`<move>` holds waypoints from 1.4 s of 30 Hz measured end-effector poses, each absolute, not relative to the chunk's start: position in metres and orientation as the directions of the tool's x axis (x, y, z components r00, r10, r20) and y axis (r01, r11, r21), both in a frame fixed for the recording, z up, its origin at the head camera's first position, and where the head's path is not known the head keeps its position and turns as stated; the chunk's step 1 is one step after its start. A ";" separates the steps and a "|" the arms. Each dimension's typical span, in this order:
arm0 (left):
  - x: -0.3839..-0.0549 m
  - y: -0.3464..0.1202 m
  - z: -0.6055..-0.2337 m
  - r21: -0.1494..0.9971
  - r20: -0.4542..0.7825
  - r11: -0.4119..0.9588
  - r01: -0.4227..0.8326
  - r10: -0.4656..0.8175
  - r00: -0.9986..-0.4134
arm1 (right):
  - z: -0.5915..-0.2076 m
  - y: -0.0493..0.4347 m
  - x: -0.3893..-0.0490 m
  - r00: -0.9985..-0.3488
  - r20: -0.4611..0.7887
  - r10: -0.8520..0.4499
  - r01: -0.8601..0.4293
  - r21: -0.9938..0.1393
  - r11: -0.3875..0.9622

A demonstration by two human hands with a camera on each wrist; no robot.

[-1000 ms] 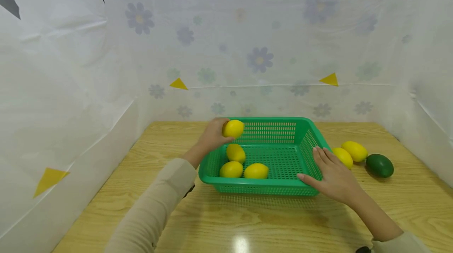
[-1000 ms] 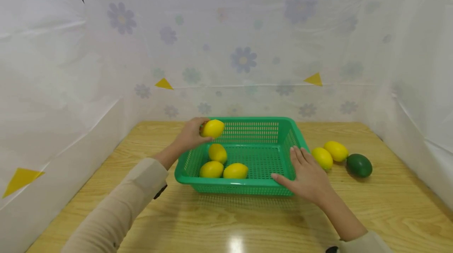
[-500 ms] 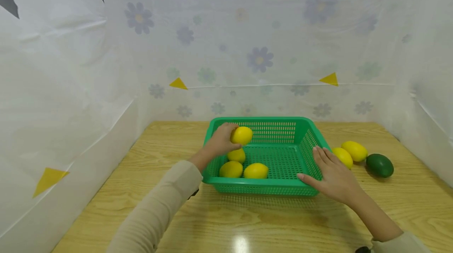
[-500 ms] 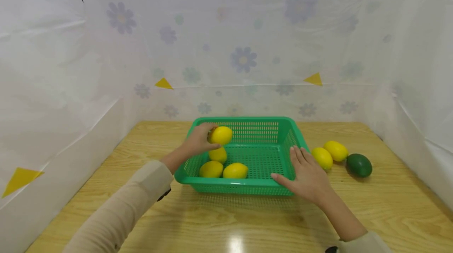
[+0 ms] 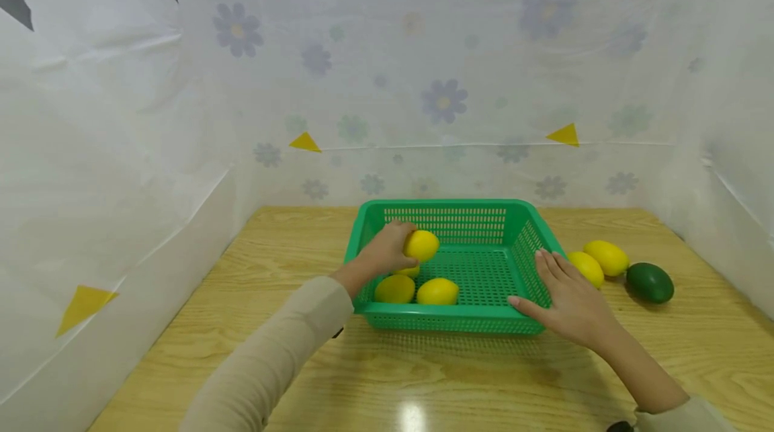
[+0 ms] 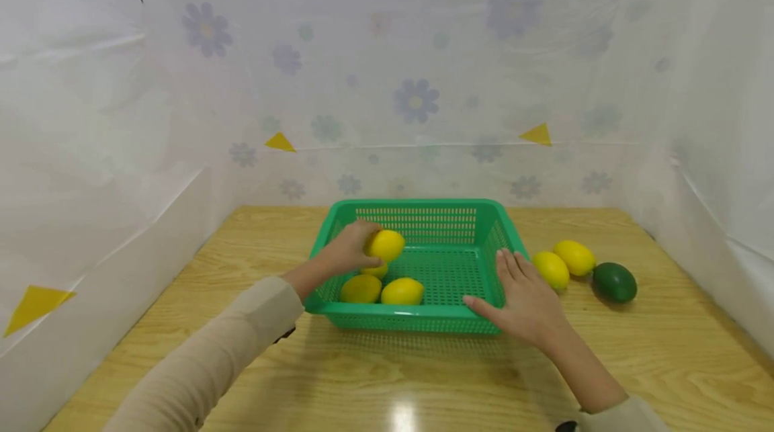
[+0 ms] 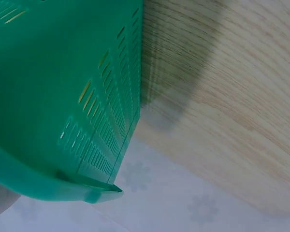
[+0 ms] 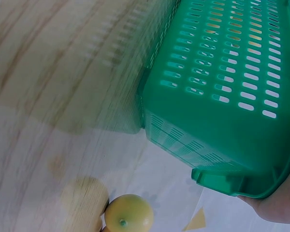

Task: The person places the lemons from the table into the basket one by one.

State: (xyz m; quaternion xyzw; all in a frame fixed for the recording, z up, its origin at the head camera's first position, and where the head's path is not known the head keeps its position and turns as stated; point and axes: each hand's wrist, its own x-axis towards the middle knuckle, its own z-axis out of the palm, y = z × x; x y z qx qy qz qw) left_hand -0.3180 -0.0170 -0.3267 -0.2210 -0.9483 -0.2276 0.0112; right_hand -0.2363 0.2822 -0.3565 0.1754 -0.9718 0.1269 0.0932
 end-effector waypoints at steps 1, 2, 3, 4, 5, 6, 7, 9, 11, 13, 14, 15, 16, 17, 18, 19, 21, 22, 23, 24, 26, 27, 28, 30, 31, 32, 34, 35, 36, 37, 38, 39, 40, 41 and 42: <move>-0.317 -0.016 -0.327 0.420 0.111 0.804 0.421 0.416 -0.903 | -0.356 0.282 -0.236 -0.921 0.225 -0.317 -0.364 -0.214 0.906; -0.317 -0.015 -0.327 0.407 0.101 0.811 0.421 0.418 -0.903 | -0.356 0.282 -0.236 -0.922 0.225 -0.316 -0.363 -0.216 0.906; -0.316 -0.014 -0.328 0.393 0.093 0.818 0.421 0.420 -0.903 | -0.356 0.282 -0.236 -0.922 0.225 -0.315 -0.363 -0.217 0.906; -0.316 -0.014 -0.328 0.379 0.085 0.825 0.420 0.421 -0.903 | -0.356 0.282 -0.236 -0.922 0.224 -0.315 -0.362 -0.218 0.906; -0.315 -0.013 -0.330 0.361 0.079 0.832 0.422 0.424 -0.902 | -0.356 0.282 -0.236 -0.922 0.223 -0.315 -0.362 -0.218 0.906; -0.315 -0.013 -0.331 0.344 0.077 0.837 0.425 0.427 -0.901 | -0.356 0.282 -0.236 -0.922 0.222 -0.316 -0.363 -0.217 0.906; -0.315 -0.012 -0.332 0.325 0.076 0.842 0.430 0.430 -0.899 | -0.355 0.282 -0.235 -0.923 0.221 -0.316 -0.363 -0.218 0.906; -0.314 -0.011 -0.334 0.304 0.075 0.846 0.438 0.437 -0.896 | -0.355 0.281 -0.235 -0.923 0.220 -0.316 -0.362 -0.217 0.907; -0.314 -0.009 -0.336 0.288 0.077 0.847 0.446 0.444 -0.893 | -0.355 0.281 -0.235 -0.923 0.221 -0.316 -0.362 -0.215 0.907; -0.314 -0.007 -0.336 0.277 0.075 0.847 0.453 0.451 -0.889 | -0.355 0.281 -0.234 -0.922 0.224 -0.315 -0.362 -0.215 0.907; -0.314 -0.006 -0.336 0.273 0.072 0.847 0.457 0.455 -0.887 | -0.355 0.281 -0.234 -0.922 0.225 -0.315 -0.362 -0.215 0.907; -0.313 -0.004 -0.337 0.267 0.065 0.847 0.459 0.459 -0.886 | -0.354 0.281 -0.234 -0.921 0.227 -0.315 -0.363 -0.214 0.907; -0.313 -0.003 -0.337 0.260 0.059 0.848 0.461 0.463 -0.885 | -0.354 0.282 -0.234 -0.921 0.230 -0.316 -0.364 -0.213 0.906; -0.313 -0.002 -0.337 0.251 0.053 0.850 0.462 0.465 -0.884 | -0.354 0.282 -0.234 -0.920 0.232 -0.317 -0.366 -0.213 0.906; -0.313 -0.001 -0.337 0.244 0.047 0.852 0.464 0.468 -0.883 | -0.354 0.282 -0.234 -0.919 0.233 -0.318 -0.367 -0.212 0.906; -0.313 0.001 -0.337 0.237 0.041 0.854 0.464 0.469 -0.882 | -0.354 0.282 -0.234 -0.919 0.233 -0.318 -0.367 -0.211 0.906; -0.313 0.002 -0.338 0.224 0.035 0.857 0.463 0.468 -0.883 | -0.354 0.282 -0.234 -0.919 0.233 -0.319 -0.367 -0.210 0.906; -0.313 0.003 -0.338 0.215 0.034 0.859 0.465 0.469 -0.882 | -0.354 0.282 -0.234 -0.919 0.232 -0.319 -0.367 -0.210 0.906; -0.313 0.003 -0.339 0.205 0.032 0.859 0.468 0.472 -0.881 | -0.355 0.282 -0.235 -0.919 0.230 -0.319 -0.367 -0.210 0.906; -0.313 0.004 -0.339 0.196 0.030 0.859 0.473 0.476 -0.879 | -0.355 0.282 -0.235 -0.920 0.229 -0.318 -0.366 -0.210 0.906; -0.314 0.005 -0.340 0.175 0.027 0.857 0.484 0.487 -0.873 | -0.355 0.282 -0.235 -0.920 0.229 -0.319 -0.366 -0.209 0.907; -0.314 0.006 -0.341 0.165 0.026 0.854 0.493 0.496 -0.868 | -0.355 0.282 -0.235 -0.920 0.229 -0.318 -0.366 -0.210 0.907; -0.314 0.007 -0.340 0.159 0.021 0.851 0.501 0.504 -0.863 | -0.355 0.282 -0.235 -0.920 0.229 -0.319 -0.366 -0.209 0.907; -0.315 0.008 -0.341 0.147 0.009 0.842 0.519 0.524 -0.852 | -0.355 0.281 -0.234 -0.920 0.229 -0.318 -0.366 -0.207 0.907; -0.315 0.008 -0.341 0.142 0.002 0.835 0.532 0.537 -0.843 | -0.355 0.281 -0.234 -0.920 0.230 -0.319 -0.366 -0.206 0.907; -0.315 0.009 -0.341 0.138 -0.003 0.827 0.545 0.550 -0.835 | -0.355 0.281 -0.234 -0.920 0.230 -0.318 -0.366 -0.207 0.907; -0.315 0.009 -0.342 0.128 -0.015 0.811 0.571 0.577 -0.816 | -0.354 0.281 -0.234 -0.920 0.229 -0.318 -0.365 -0.207 0.908; -0.315 0.010 -0.342 0.120 -0.017 0.803 0.584 0.590 -0.807 | -0.354 0.281 -0.234 -0.920 0.228 -0.318 -0.365 -0.207 0.908; -0.314 0.010 -0.342 0.115 -0.020 0.796 0.594 0.600 -0.800 | -0.354 0.280 -0.234 -0.921 0.227 -0.317 -0.364 -0.208 0.908; -0.314 0.010 -0.342 0.108 -0.023 0.792 0.601 0.606 -0.795 | -0.354 0.280 -0.234 -0.921 0.227 -0.317 -0.364 -0.207 0.908; -0.314 0.011 -0.342 0.103 -0.024 0.790 0.605 0.610 -0.792 | -0.354 0.280 -0.233 -0.921 0.226 -0.317 -0.363 -0.207 0.908; -0.313 0.011 -0.342 0.097 -0.027 0.789 0.607 0.612 -0.790 | -0.354 0.280 -0.233 -0.922 0.225 -0.317 -0.363 -0.208 0.908; -0.313 0.011 -0.342 0.091 -0.027 0.788 0.609 0.613 -0.789 | -0.354 0.280 -0.233 -0.922 0.224 -0.317 -0.362 -0.207 0.909; -0.313 0.012 -0.342 0.086 -0.032 0.790 0.608 0.612 -0.790 | -0.354 0.280 -0.233 -0.922 0.224 -0.316 -0.362 -0.207 0.909; -0.313 0.012 -0.342 0.082 -0.035 0.790 0.607 0.611 -0.791 | -0.354 0.280 -0.233 -0.922 0.224 -0.315 -0.361 -0.207 0.909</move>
